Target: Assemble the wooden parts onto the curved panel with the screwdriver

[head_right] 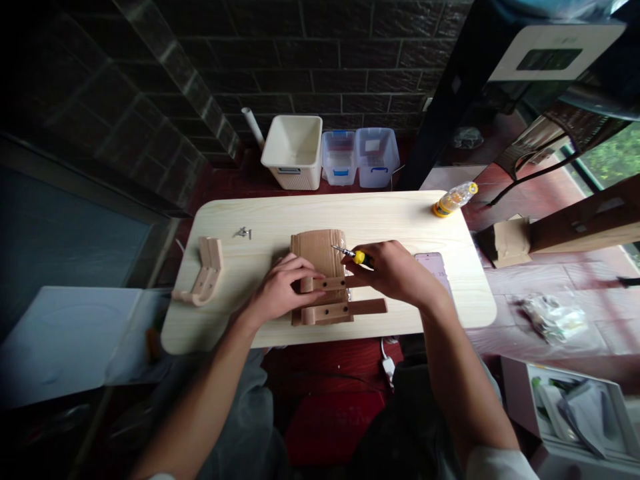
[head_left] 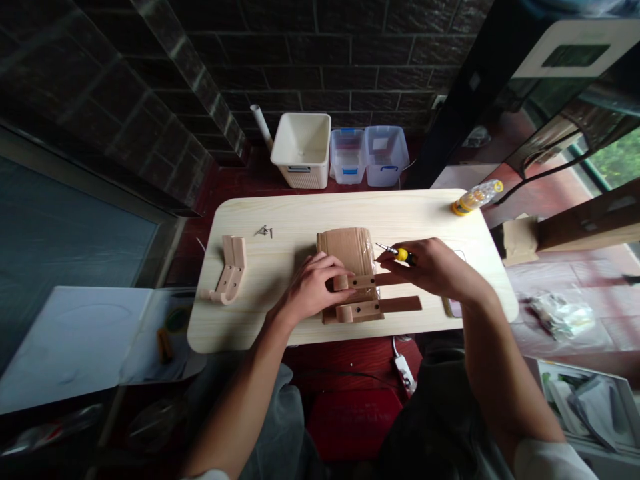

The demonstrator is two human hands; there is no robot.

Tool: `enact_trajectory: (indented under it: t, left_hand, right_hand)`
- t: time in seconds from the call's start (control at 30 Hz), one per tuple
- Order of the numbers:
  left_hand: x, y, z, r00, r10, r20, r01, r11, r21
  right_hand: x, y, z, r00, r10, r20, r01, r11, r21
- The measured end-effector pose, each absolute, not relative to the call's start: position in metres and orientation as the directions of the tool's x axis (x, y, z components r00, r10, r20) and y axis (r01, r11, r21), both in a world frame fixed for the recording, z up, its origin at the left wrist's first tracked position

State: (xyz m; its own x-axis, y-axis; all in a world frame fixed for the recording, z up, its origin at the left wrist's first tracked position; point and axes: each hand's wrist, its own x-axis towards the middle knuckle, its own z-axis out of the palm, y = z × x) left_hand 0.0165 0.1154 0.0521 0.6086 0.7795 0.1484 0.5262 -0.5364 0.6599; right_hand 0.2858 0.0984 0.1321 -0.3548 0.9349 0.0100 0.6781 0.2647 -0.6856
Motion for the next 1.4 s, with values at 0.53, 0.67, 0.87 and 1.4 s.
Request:
enact_trajectory:
  t: [0.53,0.67,0.87,1.4]
  left_hand:
    - [0.015,0.115,0.043,0.597,0.783,0.177,0.525,-0.548,0.651]
    - [0.014,0.115,0.043,0.593,0.783,0.188,0.520,-0.551,0.653]
    - [0.014,0.115,0.042,0.597,0.781,0.187,0.520,-0.553,0.650]
    - [0.013,0.114,0.042,0.596,0.777,0.203,0.523,-0.567,0.637]
  right_hand:
    - [0.270,0.100,0.129,-0.439,0.894,-0.083,0.648,0.252,-0.719]
    - [0.268,0.100,0.129,-0.454,0.888,-0.080,0.648,0.266,-0.714]
    - [0.265,0.098,0.127,-0.470,0.877,-0.100,0.675,0.284,-0.681]
    - [0.243,0.094,0.110,-0.453,0.875,-0.168,0.794,0.311,-0.523]
